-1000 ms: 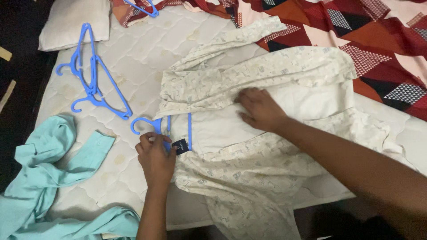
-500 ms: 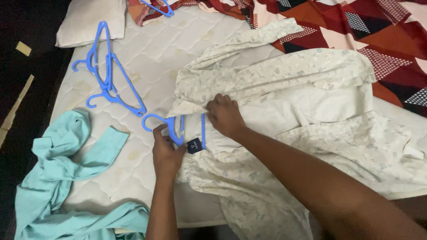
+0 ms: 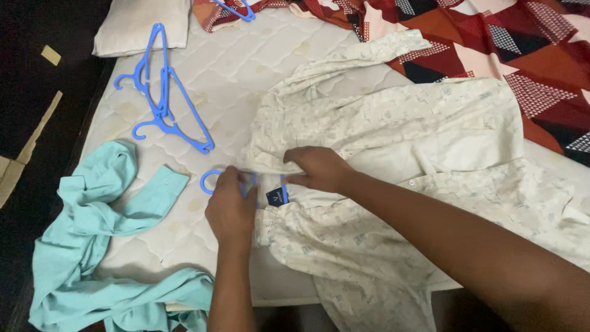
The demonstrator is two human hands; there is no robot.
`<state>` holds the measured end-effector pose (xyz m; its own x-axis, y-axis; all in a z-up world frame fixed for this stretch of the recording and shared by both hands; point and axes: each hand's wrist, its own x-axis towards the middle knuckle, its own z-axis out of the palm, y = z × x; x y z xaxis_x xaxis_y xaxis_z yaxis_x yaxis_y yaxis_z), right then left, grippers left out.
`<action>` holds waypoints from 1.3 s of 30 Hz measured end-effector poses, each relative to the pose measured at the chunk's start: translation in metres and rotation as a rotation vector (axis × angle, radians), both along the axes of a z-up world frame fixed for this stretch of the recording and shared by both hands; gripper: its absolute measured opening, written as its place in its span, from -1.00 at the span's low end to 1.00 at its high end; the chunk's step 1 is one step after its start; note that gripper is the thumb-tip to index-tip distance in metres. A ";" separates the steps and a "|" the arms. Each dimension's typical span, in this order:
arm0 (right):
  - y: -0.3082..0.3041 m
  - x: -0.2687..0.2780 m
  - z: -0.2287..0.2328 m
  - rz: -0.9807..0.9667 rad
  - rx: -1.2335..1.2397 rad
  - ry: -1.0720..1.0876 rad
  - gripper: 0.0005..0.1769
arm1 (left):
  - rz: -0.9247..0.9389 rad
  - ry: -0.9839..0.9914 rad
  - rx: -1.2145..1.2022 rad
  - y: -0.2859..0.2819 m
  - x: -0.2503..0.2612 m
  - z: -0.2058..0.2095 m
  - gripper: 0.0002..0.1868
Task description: The person lays a white patterned shirt on a bed, buttons it, places it on a blue hanger, and hangs it in a wardrobe. The scene includes a patterned bedspread, a teal garment, and several hangers.
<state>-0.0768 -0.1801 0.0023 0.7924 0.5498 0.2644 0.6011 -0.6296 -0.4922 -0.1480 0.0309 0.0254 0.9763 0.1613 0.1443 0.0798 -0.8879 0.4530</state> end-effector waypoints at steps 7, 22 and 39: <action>-0.023 -0.026 -0.028 0.283 -0.276 -0.360 -0.74 | -0.308 -0.315 0.142 -0.021 0.010 -0.025 -0.71; -0.057 -0.073 -0.024 0.420 -0.476 -0.428 -0.68 | -0.125 -0.116 0.097 -0.004 0.020 -0.053 -0.38; -0.092 -0.052 -0.033 -0.048 -0.245 -0.238 -0.66 | -0.576 -0.382 -0.126 -0.016 0.012 -0.017 -0.53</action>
<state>-0.1284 -0.2721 -0.0308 0.7510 0.5832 0.3095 0.6476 -0.7421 -0.1729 -0.1360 0.0149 0.0088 0.7961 -0.3281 0.5085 -0.5727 -0.6800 0.4579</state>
